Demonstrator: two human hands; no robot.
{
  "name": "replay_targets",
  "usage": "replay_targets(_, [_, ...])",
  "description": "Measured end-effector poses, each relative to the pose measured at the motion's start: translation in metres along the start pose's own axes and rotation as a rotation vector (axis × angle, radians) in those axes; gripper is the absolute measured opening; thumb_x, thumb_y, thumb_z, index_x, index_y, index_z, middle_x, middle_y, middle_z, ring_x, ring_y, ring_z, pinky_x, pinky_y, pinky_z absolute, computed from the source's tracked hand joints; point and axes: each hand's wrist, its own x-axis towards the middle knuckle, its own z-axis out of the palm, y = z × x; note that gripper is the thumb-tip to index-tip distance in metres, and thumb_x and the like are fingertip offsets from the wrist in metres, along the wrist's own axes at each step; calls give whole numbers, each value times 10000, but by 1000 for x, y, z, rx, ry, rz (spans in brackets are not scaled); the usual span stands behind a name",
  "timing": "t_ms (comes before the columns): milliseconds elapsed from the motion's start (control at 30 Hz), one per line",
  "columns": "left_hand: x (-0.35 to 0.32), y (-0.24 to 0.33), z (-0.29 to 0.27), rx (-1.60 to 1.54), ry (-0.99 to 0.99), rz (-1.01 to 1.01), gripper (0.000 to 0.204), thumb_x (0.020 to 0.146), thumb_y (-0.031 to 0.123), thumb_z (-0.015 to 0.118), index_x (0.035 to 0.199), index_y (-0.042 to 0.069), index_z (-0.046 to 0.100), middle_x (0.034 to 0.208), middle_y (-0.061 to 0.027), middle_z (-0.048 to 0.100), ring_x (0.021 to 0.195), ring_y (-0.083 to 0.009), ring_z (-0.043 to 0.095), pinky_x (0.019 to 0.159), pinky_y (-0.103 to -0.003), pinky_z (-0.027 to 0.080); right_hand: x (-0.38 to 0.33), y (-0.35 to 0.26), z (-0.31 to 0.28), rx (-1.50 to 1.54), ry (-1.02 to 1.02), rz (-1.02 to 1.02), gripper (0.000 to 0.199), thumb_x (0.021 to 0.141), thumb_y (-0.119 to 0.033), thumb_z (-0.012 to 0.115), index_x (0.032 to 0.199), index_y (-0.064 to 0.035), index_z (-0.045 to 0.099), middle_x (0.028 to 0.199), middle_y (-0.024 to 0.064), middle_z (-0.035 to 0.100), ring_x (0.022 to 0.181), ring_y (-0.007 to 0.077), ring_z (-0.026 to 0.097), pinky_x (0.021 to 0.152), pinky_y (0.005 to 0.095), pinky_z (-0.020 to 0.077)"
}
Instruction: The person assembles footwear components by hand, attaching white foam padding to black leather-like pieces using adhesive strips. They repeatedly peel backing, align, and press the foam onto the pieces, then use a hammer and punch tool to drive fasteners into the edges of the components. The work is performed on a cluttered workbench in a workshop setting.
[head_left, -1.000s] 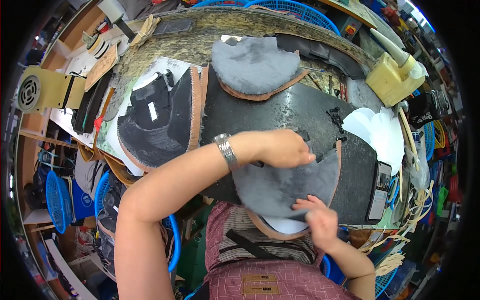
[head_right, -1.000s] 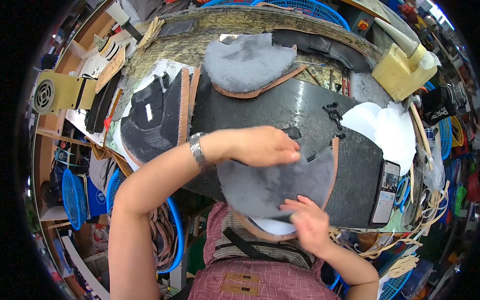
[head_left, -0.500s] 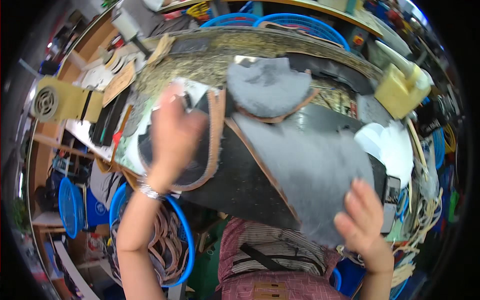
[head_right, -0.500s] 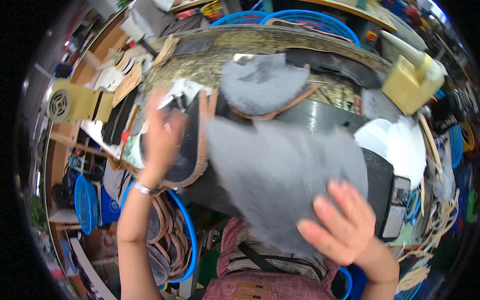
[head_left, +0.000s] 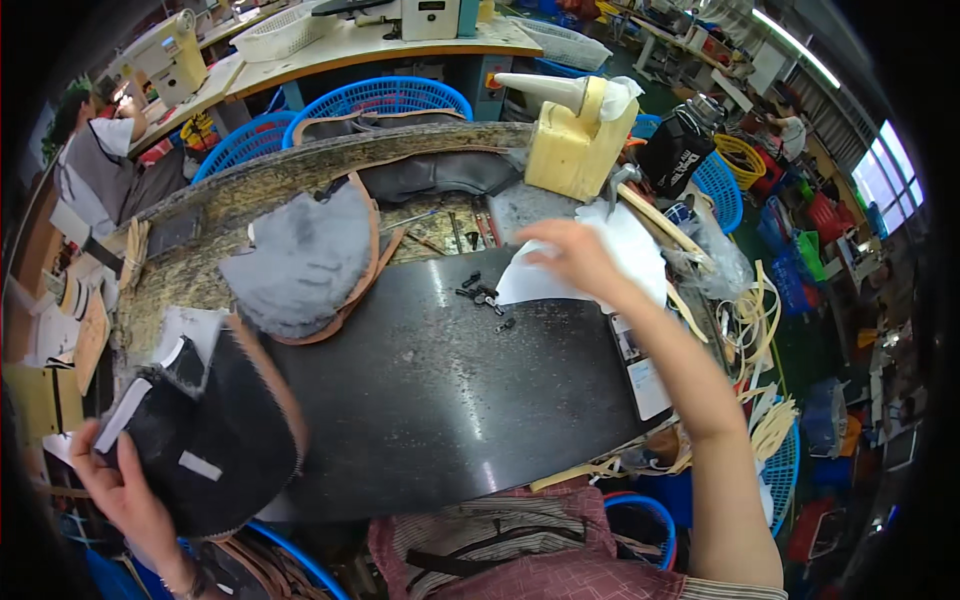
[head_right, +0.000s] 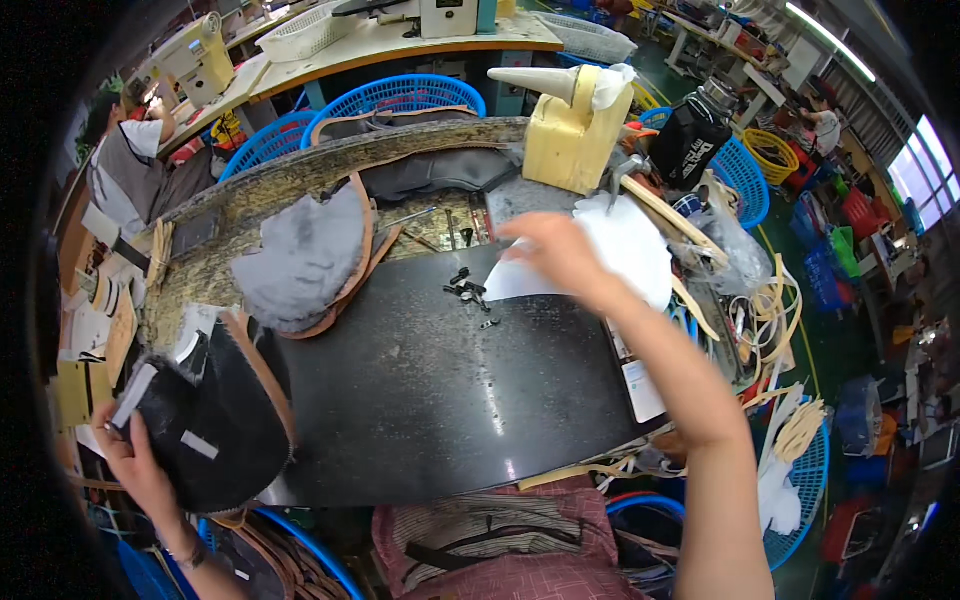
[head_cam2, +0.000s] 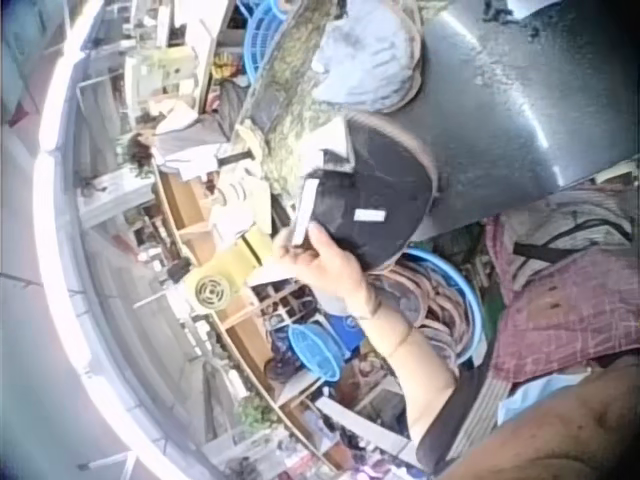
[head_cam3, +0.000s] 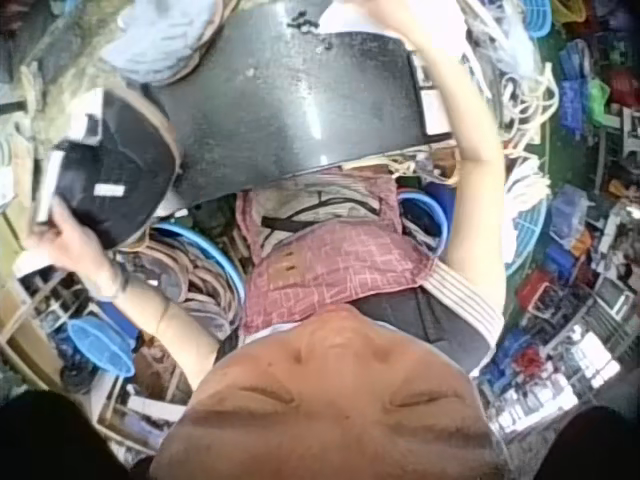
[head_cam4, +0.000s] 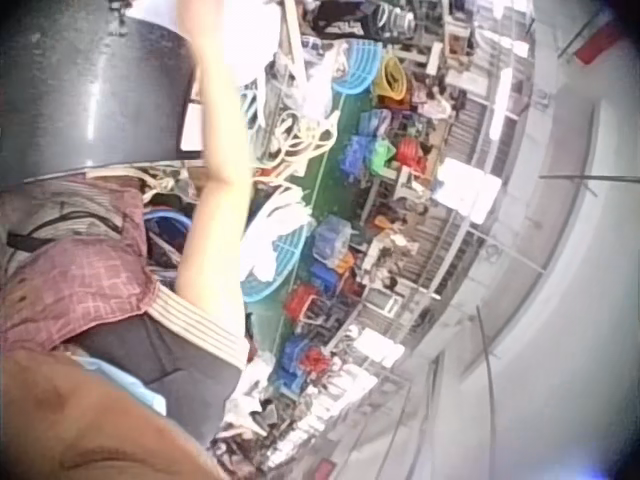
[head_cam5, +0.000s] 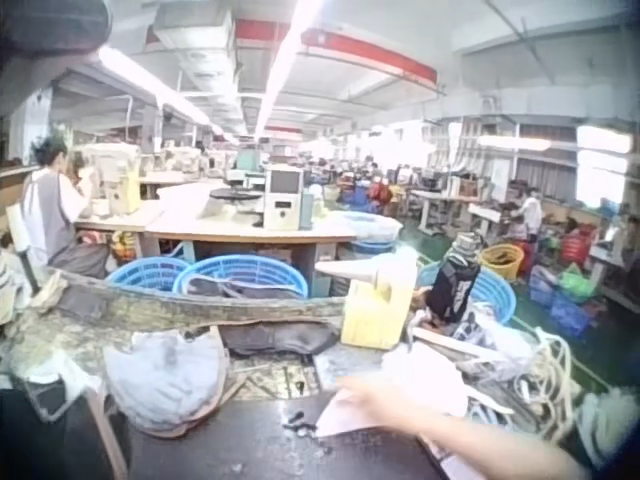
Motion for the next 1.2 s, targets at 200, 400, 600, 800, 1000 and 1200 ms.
replay_targets(200, [-30,50,142,37,-546,87,537,810,1,578,1306,-2,372,1277,-155,456,1148,-241,474,996,-342,341,-28,82,-95,-879,-711,190,193,692,-232,683,786,-65,693,749,136,662,754,299,646,702,399,502])
replay_targets(400, [-60,73,231,-70,-747,514,595,701,-9,664,1251,12,438,1257,-204,467,1155,-361,460,972,-397,372,-34,68,-74,-1000,-776,25,126,705,-96,572,702,-35,682,734,133,669,713,287,658,624,386,496])
replay_targets(600, [-104,108,346,-304,-889,630,411,737,91,663,1116,19,521,1150,-195,512,1075,-350,493,920,-414,408,-58,82,-80,-791,-280,214,148,749,-98,521,723,-38,654,715,143,648,677,314,643,612,407,497])
replay_targets(800, [-129,113,425,241,-1013,851,442,823,372,580,1152,80,549,1136,-99,533,1083,-252,467,919,-447,331,-82,77,-143,-587,211,13,79,769,-41,560,833,-38,605,779,162,614,714,317,623,615,373,487])
replay_targets(1000, [-121,130,429,237,-1202,694,427,841,394,567,1135,84,562,1122,-96,555,1099,-250,472,924,-440,338,-85,60,-212,-233,758,356,176,892,-147,563,925,16,620,669,-1,539,568,45,433,505,218,358])
replay_targets(1200, [-104,174,388,-1205,-1056,-680,271,894,281,561,992,30,592,899,-61,606,912,-142,569,800,-306,468,-95,-26,-127,-1017,159,-358,199,718,-40,647,907,14,618,721,90,591,594,211,577,526,294,457])
